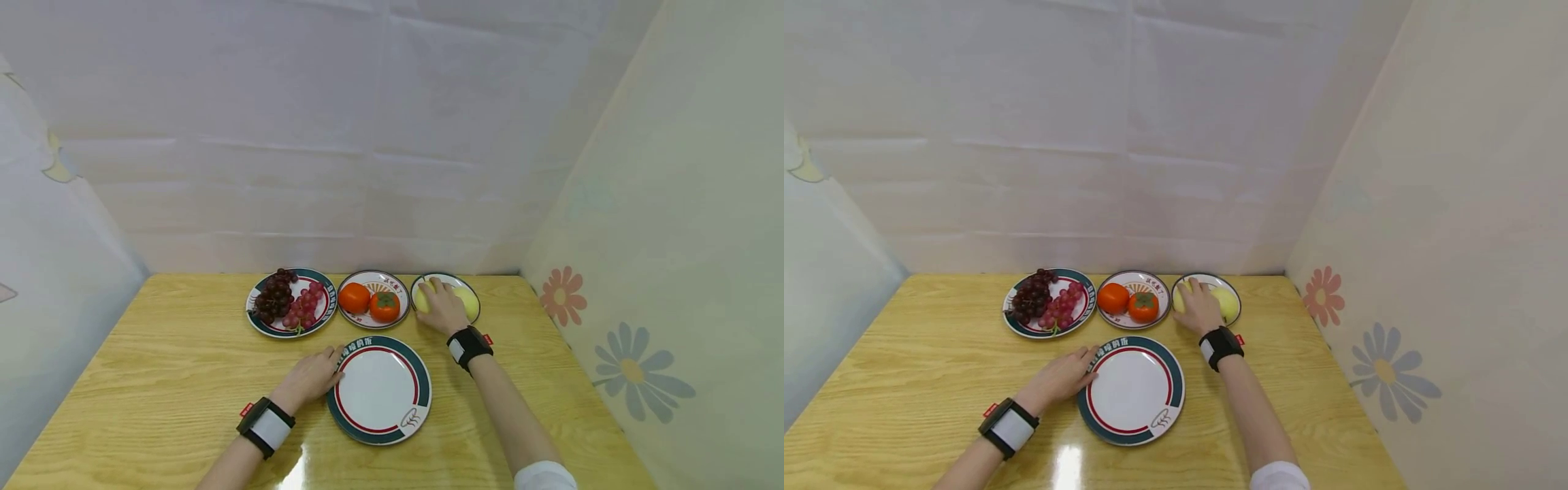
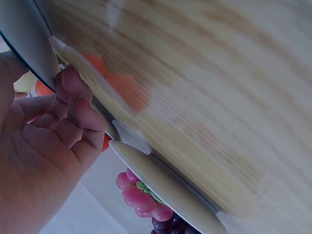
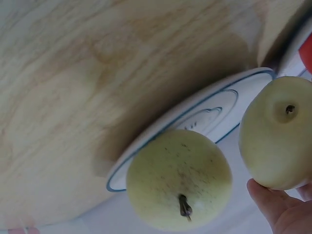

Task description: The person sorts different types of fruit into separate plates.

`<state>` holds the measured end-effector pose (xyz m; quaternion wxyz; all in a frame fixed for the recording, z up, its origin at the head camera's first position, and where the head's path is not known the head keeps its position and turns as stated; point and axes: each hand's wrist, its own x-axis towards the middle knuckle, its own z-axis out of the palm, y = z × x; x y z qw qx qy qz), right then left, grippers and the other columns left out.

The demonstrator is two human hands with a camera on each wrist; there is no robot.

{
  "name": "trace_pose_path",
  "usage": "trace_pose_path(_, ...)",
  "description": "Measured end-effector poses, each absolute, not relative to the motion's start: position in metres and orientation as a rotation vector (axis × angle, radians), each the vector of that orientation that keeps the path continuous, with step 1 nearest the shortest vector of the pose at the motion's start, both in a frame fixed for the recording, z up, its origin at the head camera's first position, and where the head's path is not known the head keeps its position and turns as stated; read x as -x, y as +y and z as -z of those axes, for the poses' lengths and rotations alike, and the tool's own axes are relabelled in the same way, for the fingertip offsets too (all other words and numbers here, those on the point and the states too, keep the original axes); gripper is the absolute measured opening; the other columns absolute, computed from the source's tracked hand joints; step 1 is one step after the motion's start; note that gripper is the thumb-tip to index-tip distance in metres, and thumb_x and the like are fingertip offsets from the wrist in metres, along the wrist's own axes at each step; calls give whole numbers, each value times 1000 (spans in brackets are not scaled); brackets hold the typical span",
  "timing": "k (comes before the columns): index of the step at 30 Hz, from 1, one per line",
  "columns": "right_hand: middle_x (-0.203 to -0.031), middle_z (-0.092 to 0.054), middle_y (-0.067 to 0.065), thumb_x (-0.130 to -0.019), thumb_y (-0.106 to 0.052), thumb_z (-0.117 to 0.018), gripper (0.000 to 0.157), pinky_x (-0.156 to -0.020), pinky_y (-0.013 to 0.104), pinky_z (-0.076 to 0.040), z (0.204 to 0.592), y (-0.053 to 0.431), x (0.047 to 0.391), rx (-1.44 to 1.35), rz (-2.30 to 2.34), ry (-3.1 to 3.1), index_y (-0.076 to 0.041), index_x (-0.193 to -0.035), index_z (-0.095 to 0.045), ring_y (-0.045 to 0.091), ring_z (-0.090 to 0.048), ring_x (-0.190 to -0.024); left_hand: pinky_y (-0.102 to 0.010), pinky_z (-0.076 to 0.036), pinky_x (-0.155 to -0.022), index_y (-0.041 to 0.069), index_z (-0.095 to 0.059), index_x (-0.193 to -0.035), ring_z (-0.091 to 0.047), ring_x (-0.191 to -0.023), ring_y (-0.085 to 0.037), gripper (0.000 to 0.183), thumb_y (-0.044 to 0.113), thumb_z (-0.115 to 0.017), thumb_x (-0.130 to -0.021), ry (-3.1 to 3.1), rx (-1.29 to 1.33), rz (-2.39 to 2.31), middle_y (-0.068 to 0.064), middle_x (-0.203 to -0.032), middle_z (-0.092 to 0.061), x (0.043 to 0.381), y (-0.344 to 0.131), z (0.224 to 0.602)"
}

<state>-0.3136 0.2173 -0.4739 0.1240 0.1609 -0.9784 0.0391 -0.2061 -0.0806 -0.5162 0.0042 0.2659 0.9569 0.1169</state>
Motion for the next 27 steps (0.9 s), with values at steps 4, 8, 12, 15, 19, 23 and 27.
trace_pose_path(4, -131, -47, 18, -73, -33, -71, 61, -68, 53, -55, 482, 220, 318, -431, -85, -2865, -14, -128, -53, 39, -48, -113, -40, -54, -79, -3, -47, -132, -61, -89, -24, 55, 29, -61, -89, 2996, -834, -383, -17, -111, -61, 206, -79, 516)
trace_pose_path(8, -130, -47, 18, -73, -33, -70, 62, -70, 54, -54, 487, 223, 322, -398, -73, -2887, -13, -128, -52, 39, -47, -113, -41, -54, -80, -3, -47, -132, -62, -90, -25, 55, 29, -61, -89, 3000, -833, -384, -18, -111, -61, 206, -79, 517)
trace_pose_path(12, -131, -46, 19, -74, -33, -69, 62, -79, 55, -52, 488, 226, 324, -386, -94, -2915, -12, -129, -51, 40, -46, -115, -42, -54, -80, -2, -47, -132, -62, -90, -26, 55, 28, -61, -89, 3006, -826, -383, -18, -112, -60, 206, -79, 516)
trace_pose_path(15, -133, -44, 19, -77, -33, -67, 62, -89, 55, -48, 487, 226, 325, -366, -134, -2956, -11, -132, -48, 40, -42, -118, -42, -54, -79, -2, -46, -133, -62, -89, -26, 55, 28, -61, -89, 3004, -817, -392, -18, -112, -60, 206, -80, 516)
trace_pose_path(19, -139, -39, 19, -80, -38, -65, 63, -99, 55, -40, 483, 224, 324, -353, -172, -2981, -12, -135, -47, 41, -37, -124, -42, -53, -80, -2, -47, -132, -62, -91, -26, 55, 29, -61, -89, 3002, -806, -395, -18, -114, -60, 207, -80, 517)
trace_pose_path(23, -143, -36, 19, -82, -47, -62, 64, -104, 61, -30, 473, 213, 315, -357, -175, -2972, -15, -136, -45, 43, -31, -128, -42, -54, -80, -3, -48, -132, -62, -91, -26, 55, 29, -61, -89, 3013, -807, -390, -18, -114, -60, 208, -81, 517)
trace_pose_path(27, -145, -34, 17, -83, -53, -58, 66, -105, 67, -23, 459, 193, 297, -360, -193, -2959, -17, -137, -45, 43, -26, -132, -42, -53, -80, -3, -48, -131, -61, -90, -26, 55, 29, -62, -88, 3025, -820, -392, -18, -112, -60, 207, -82, 518)
